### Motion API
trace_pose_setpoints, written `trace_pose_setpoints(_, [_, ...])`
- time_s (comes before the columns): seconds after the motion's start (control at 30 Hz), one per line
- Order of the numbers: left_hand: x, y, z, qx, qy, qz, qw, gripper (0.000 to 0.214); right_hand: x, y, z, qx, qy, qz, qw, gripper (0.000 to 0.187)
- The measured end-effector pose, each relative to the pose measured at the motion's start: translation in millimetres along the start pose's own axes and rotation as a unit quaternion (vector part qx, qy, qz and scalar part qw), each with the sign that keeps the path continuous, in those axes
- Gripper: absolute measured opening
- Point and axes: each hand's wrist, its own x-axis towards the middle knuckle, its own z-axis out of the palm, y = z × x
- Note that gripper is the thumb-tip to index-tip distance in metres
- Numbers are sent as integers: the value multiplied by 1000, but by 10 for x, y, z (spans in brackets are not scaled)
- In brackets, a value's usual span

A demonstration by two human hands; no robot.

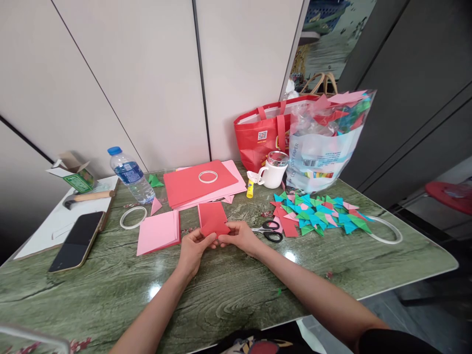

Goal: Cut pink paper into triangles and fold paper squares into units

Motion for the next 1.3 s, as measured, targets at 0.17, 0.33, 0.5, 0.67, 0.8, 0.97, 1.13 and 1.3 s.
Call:
trace_pose_setpoints(0.17, [0, -13, 25, 14, 13, 18, 1000, 27, 6, 36, -3, 9, 6, 22, 1000, 32])
trace_pose_setpoints(0.33, [20, -30, -13, 2, 15, 15, 1000, 23, 5, 72, 4, -32, -19, 20, 999, 29])
trace_pose_setpoints(0.5, [33, -5, -41, 41, 65, 33, 996, 22, 33, 110, -2, -45, 17, 3, 999, 31])
trace_pose_setpoints(0.67, [38, 20, -36, 60, 79, 36, 994, 24, 62, 110, -52, -63, 104, -51, 991, 30])
trace_pose_setpoints(0.8, [41, 14, -29, 60, 74, 37, 995, 27, 50, 94, -68, -112, 118, -96, 982, 24])
trace_pose_setpoints(0.97, [28, 15, -10, 39, 49, 30, 998, 28, 32, 92, -23, -107, 80, -100, 986, 12])
trace_pose_setpoints(1.13, [16, 33, 0, 56, 25, 61, 996, 31, 0, 67, 3, -100, 45, -83, 991, 33])
trace_pose_setpoints(1.3, [21, 12, -18, 70, 14, 50, 996, 28, -19, 60, 1, -185, 47, -95, 977, 50])
